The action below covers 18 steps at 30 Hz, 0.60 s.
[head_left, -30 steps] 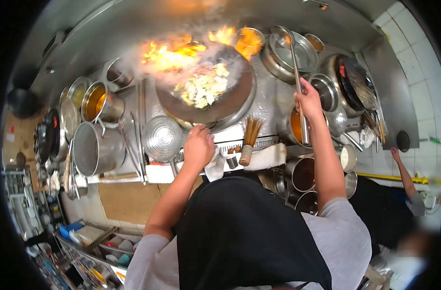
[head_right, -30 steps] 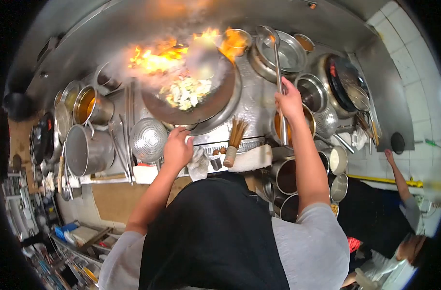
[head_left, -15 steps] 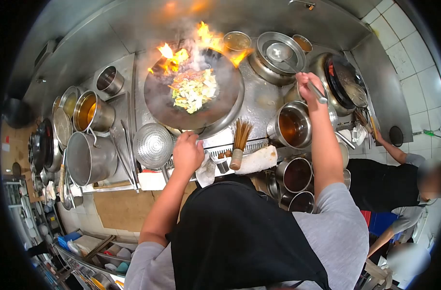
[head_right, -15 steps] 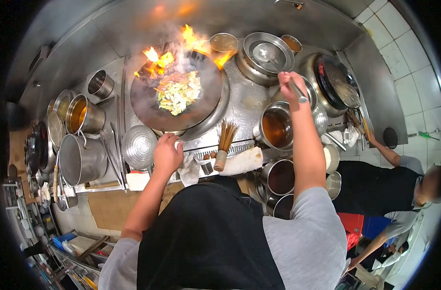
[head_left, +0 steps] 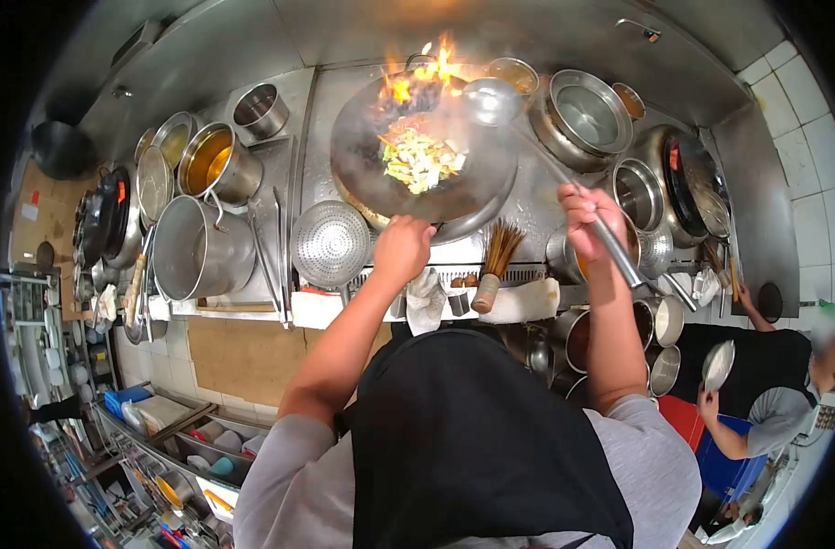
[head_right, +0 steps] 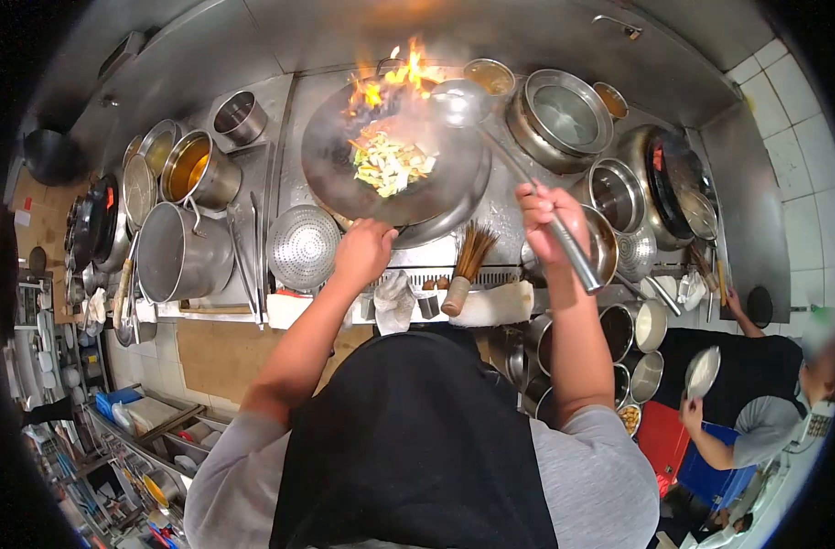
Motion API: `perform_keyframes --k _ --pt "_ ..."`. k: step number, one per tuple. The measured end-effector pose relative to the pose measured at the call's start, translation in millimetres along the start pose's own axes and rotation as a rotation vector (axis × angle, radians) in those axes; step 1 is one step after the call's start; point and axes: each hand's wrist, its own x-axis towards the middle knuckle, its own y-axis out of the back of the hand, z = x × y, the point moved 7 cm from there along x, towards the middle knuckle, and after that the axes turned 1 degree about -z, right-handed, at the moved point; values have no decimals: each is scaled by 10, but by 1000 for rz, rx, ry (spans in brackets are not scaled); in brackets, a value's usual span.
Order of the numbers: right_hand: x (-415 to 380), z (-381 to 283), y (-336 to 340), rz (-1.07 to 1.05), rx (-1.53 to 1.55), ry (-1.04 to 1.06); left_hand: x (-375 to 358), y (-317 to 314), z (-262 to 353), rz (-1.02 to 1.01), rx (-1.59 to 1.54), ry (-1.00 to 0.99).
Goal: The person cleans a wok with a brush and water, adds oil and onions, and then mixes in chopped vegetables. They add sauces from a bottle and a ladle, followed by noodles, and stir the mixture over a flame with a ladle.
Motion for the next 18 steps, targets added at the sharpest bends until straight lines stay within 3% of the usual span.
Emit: perform_keyframes --k 9,13,18 --pt "200 824 320 217 -666 56 -32 -108 -50 22 -20 -19" --pt "145 866 281 233 -745 93 -47 -115 -69 0 -38 -36" --pt "46 842 232 200 -631 148 -68 -105 -77 -3 -63 -70"
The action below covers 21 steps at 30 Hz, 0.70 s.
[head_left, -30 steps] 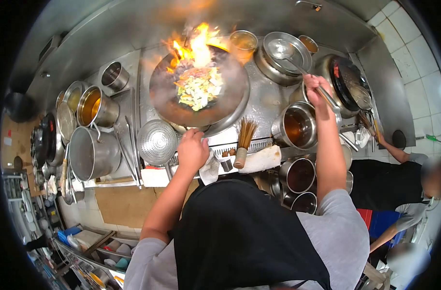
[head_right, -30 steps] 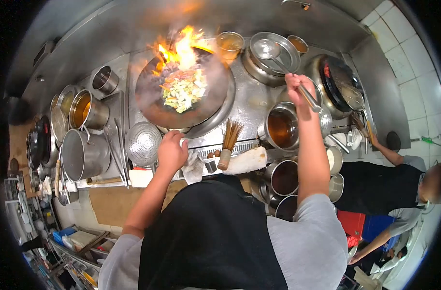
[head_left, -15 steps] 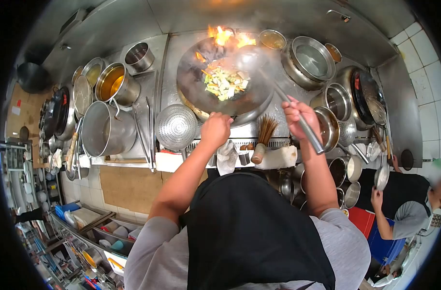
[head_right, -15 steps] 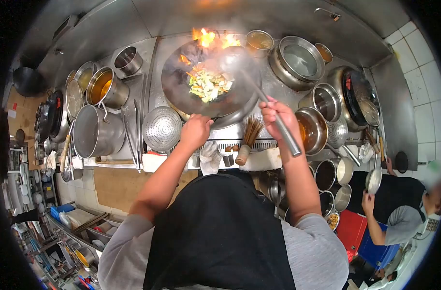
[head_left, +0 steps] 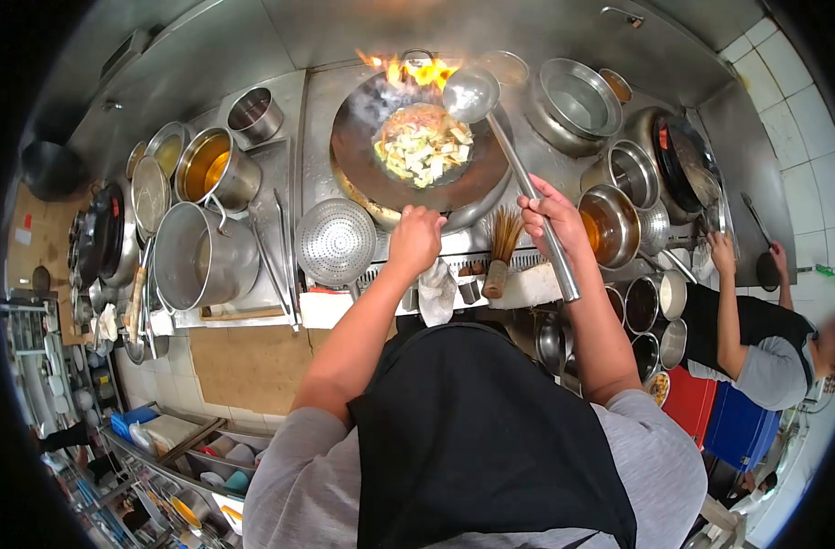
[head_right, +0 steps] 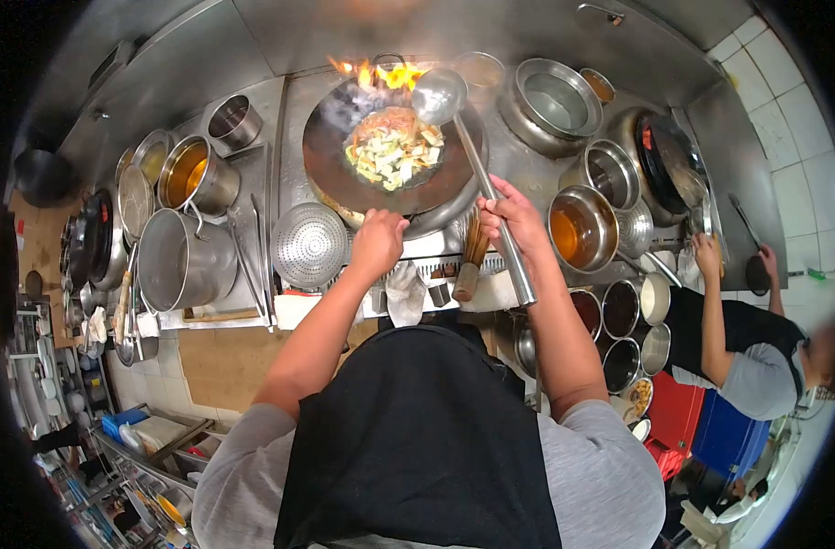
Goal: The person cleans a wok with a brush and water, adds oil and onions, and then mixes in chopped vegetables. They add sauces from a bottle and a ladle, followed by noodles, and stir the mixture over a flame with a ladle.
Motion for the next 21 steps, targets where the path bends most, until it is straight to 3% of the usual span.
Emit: perform_keyframes --k 2,8,10,14,18,20,21 --pt "-76 -16 14 -12 7 26 5 -24 -9 -9 -6 -17" --pt "-493 -53 34 -236 481 89 -8 -56 -47 28 -4 -46" --pt "-758 -8 49 -188 499 136 -20 -37 -43 28 -27 -48" --pt "-1148 176 169 17 202 240 -8 -47 -50 7 -31 -83" --pt "-1314 591 371 523 -499 209 3 -124 -132 5 7 -114" --pt "-1198 913 845 708 -849 189 -28 -154 -2 -36 13 -111" --pt "-1152 1014 968 757 -1059 287 -111 74 206 145 64 -113"
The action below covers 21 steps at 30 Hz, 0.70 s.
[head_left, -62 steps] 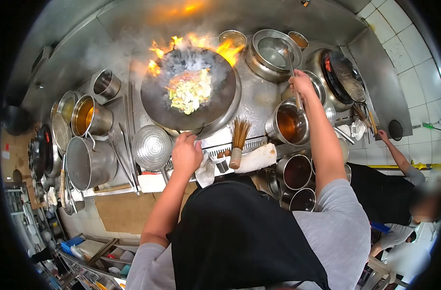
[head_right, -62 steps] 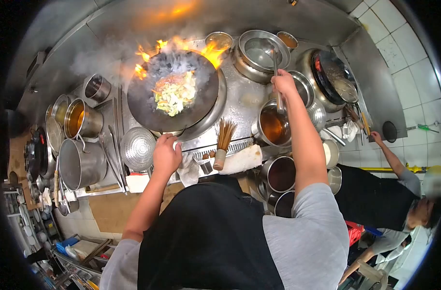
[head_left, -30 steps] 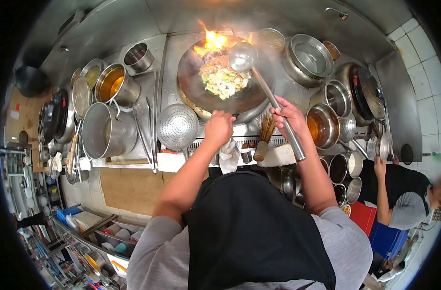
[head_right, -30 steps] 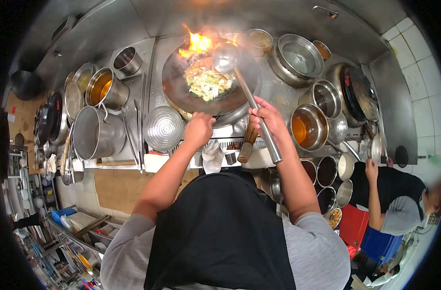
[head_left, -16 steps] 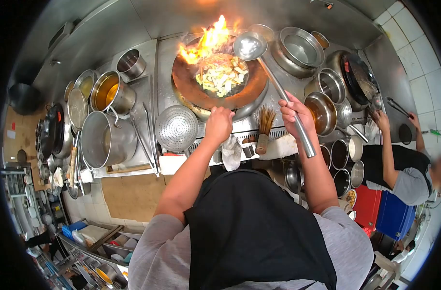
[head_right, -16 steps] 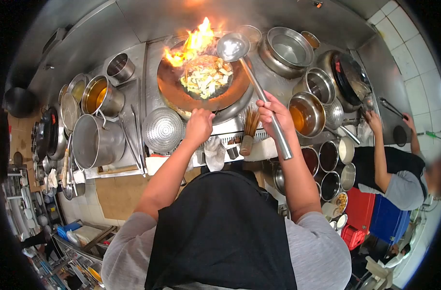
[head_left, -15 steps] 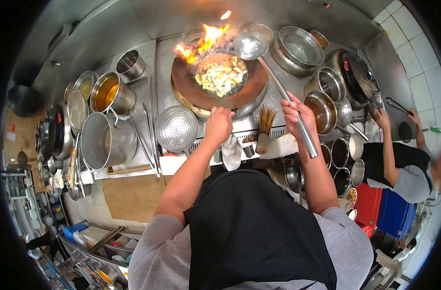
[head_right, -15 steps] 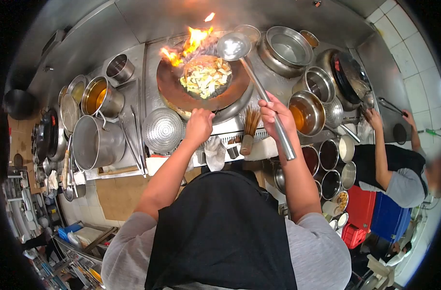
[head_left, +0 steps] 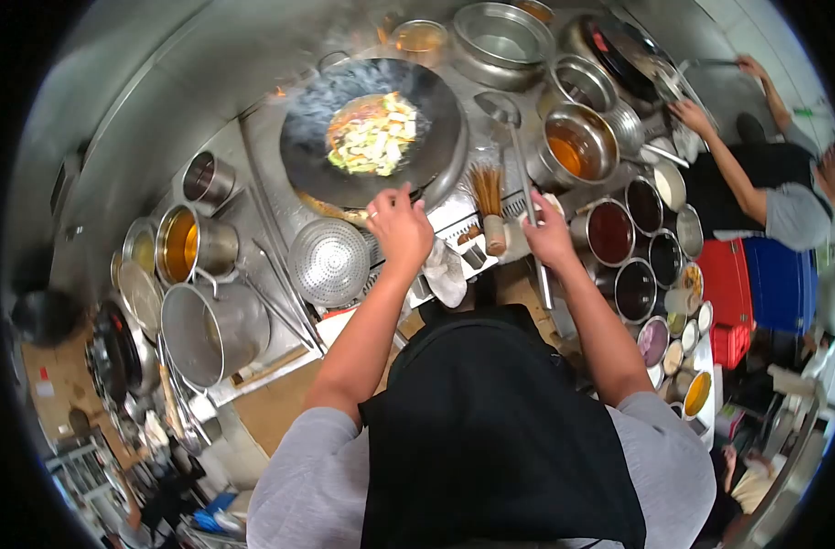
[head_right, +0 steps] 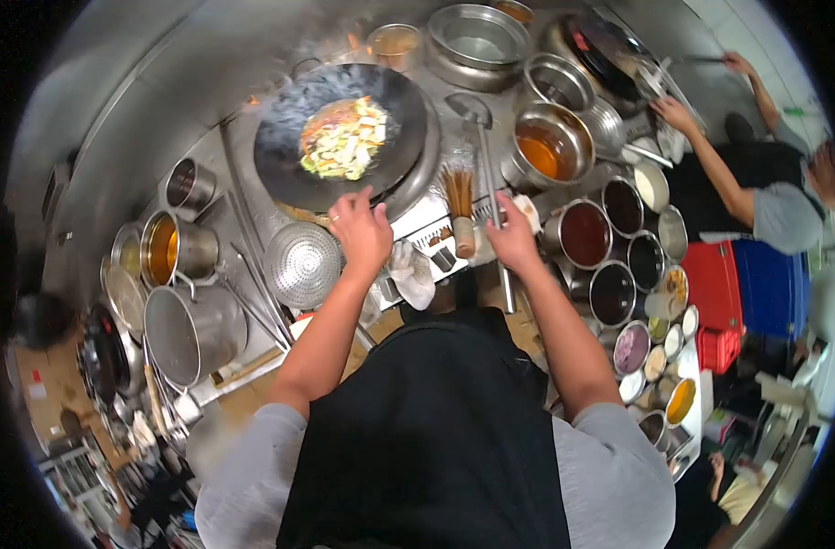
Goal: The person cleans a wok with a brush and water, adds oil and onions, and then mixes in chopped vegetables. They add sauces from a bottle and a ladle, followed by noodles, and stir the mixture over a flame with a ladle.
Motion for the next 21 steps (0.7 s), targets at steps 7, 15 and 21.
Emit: perform_keyframes --k 7,15,21 --pt "-283 963 -168 -46 -90 19 -506 -140 982 -313 -488 -255" --pt "-3184 1888 1007 -127 252 -423 -1358 -804 1709 -1119 -676 -355" --pt "-4977 2128 444 -5 857 -618 -1715 -1054 2460 -1325 -587 -655"
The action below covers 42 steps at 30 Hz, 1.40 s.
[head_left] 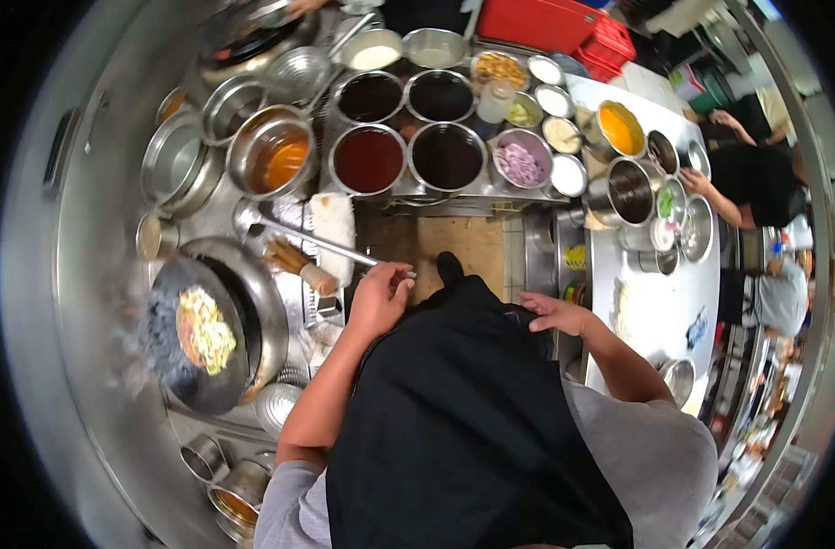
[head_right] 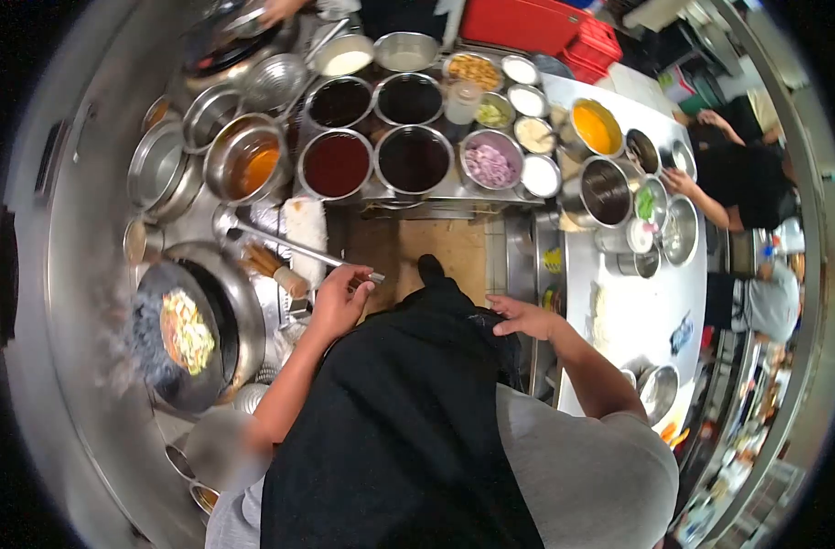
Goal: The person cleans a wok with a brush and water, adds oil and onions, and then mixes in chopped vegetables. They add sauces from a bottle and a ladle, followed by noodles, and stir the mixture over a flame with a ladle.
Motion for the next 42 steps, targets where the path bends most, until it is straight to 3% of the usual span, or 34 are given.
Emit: perform_keyframes --k 8,10,13,15,16,18,22,25,27,28,31,34,42 --pt "-430 183 -224 77 395 118 585 -641 491 -308 56 -184" --pt "-463 177 -191 93 404 126 656 -706 490 -335 67 -150" --pt "-500 108 -132 107 380 134 700 -730 253 -272 110 -48" --pt "-536 -6 -79 111 345 140 659 -748 -188 -243 46 213" --pt "-554 -61 -60 109 323 127 639 -751 -288 -238 45 213" --pt "-554 -106 -21 102 298 111 388 -847 -775 -300 -303 702" --pt "-523 -134 83 111 318 114 30 -909 -1507 -219 -503 806" --pt "-513 -160 154 97 296 108 -49 -978 -1788 -292 -420 680" --pt "-501 -189 190 82 261 96 -212 -975 -2038 35 -807 1021" --pt "-497 -198 203 82 259 90 -207 -975 -2146 47 -811 1022" --pt "-471 -211 224 74 252 85 -92 -983 -2337 271 -1267 981" --pt "-456 -178 251 58 264 89 75 -924 -2253 272 -1424 876" --pt "-403 -26 343 34 287 122 161 -781 -1983 494 -1377 907"
